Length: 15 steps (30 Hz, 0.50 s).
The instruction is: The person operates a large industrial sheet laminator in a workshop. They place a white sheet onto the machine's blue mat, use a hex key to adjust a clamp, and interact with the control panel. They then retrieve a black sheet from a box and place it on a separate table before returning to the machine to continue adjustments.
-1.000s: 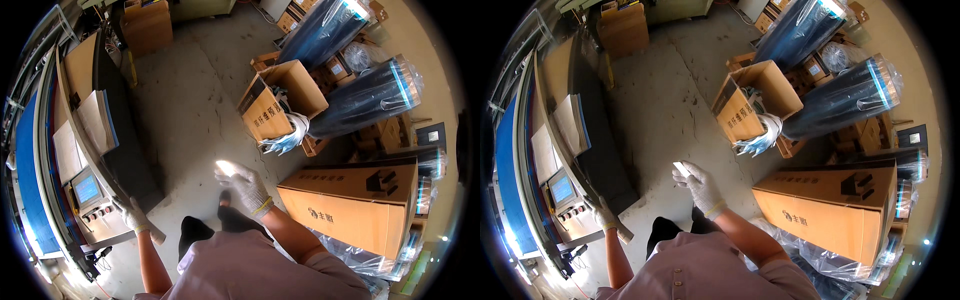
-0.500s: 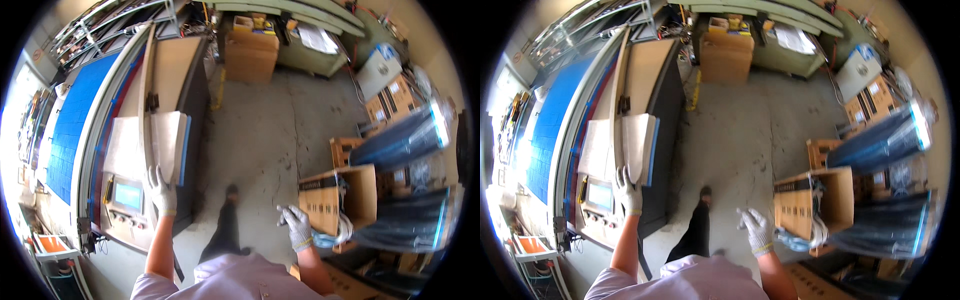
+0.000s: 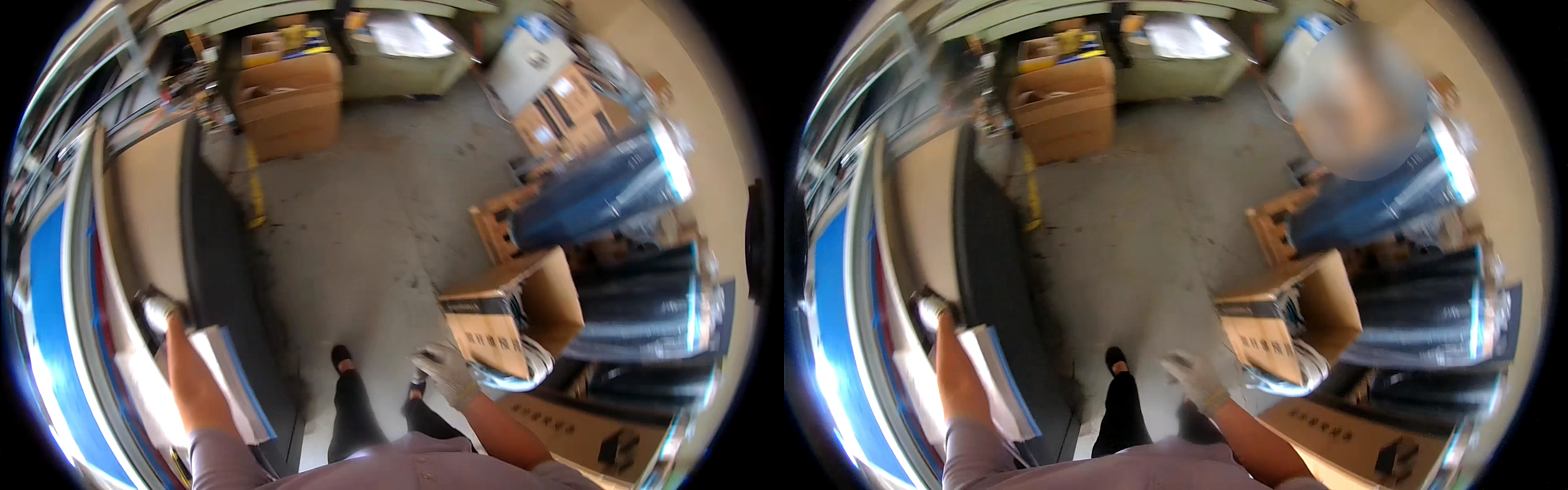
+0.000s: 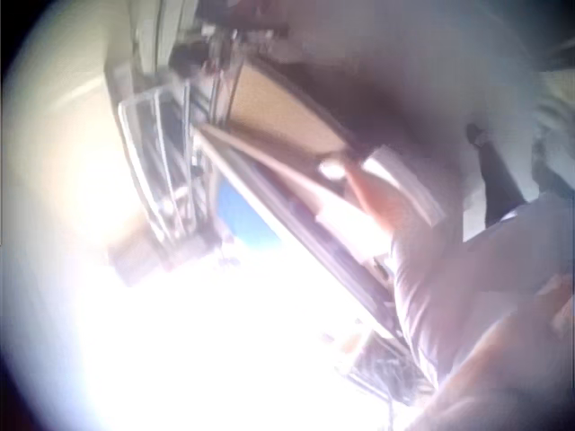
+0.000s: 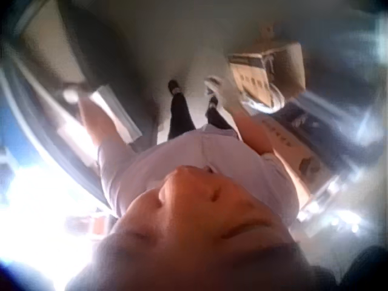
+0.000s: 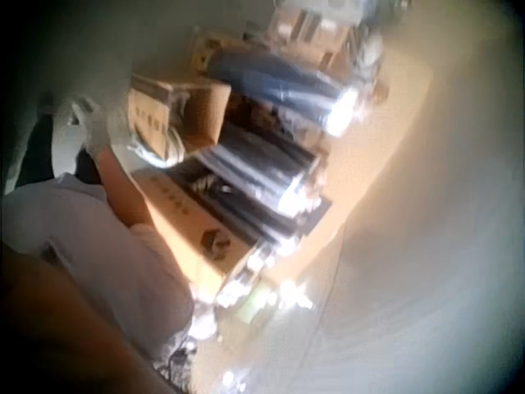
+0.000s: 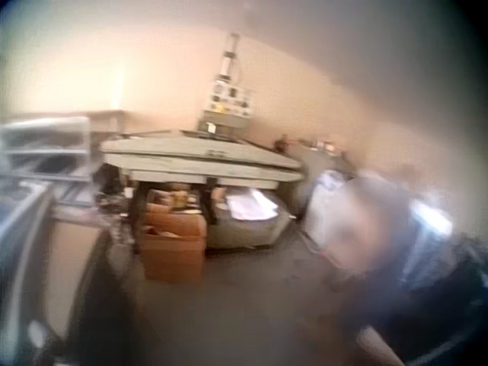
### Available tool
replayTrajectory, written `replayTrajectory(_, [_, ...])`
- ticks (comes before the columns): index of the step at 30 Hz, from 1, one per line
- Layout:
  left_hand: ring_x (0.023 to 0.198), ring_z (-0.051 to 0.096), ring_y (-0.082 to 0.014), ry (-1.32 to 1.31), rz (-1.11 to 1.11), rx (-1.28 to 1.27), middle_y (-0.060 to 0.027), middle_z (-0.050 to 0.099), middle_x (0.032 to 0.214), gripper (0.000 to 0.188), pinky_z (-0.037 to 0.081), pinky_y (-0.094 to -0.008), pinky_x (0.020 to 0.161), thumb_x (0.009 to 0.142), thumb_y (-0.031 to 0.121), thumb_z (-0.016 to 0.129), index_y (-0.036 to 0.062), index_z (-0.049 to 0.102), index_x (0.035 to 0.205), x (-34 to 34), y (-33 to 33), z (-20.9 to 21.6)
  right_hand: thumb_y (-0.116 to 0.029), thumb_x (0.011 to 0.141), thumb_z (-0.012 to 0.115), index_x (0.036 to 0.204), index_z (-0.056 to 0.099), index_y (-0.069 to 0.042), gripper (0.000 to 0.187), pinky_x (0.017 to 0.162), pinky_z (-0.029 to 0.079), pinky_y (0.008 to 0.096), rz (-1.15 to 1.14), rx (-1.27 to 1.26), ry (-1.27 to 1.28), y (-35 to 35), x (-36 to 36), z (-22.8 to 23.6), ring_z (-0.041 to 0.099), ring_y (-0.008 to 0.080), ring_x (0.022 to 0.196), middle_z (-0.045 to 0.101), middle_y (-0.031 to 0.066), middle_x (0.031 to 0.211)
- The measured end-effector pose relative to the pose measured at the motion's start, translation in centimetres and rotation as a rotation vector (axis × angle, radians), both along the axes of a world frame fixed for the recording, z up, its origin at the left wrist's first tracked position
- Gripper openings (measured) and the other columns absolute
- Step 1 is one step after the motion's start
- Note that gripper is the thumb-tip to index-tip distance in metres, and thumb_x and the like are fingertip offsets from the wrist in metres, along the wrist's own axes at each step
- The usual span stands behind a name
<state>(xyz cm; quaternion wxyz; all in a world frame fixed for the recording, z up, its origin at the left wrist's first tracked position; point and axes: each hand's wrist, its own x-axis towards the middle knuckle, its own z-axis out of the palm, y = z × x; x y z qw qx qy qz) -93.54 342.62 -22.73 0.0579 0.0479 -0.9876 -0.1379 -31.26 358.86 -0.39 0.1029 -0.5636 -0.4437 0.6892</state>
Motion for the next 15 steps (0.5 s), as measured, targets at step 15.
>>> replayTrajectory(15, [0.099, 0.062, -0.0143, -1.792, -1.050, 1.047, -0.0103, 0.063, 0.115, 0.043, 0.052, -0.0280, 0.081, 0.094, 0.026, 0.059, -0.0005, 0.054, 0.128, 58.1, 20.4, 22.3, -0.024, 0.092, 0.064, 0.107, 0.071, -0.004, 0.026, 0.056, 0.048, 0.0253, -0.026, 0.302, 0.189, 8.3, 15.4, 5.8, 0.061, 0.0093, 0.063, 0.067, 0.0038, 0.074])
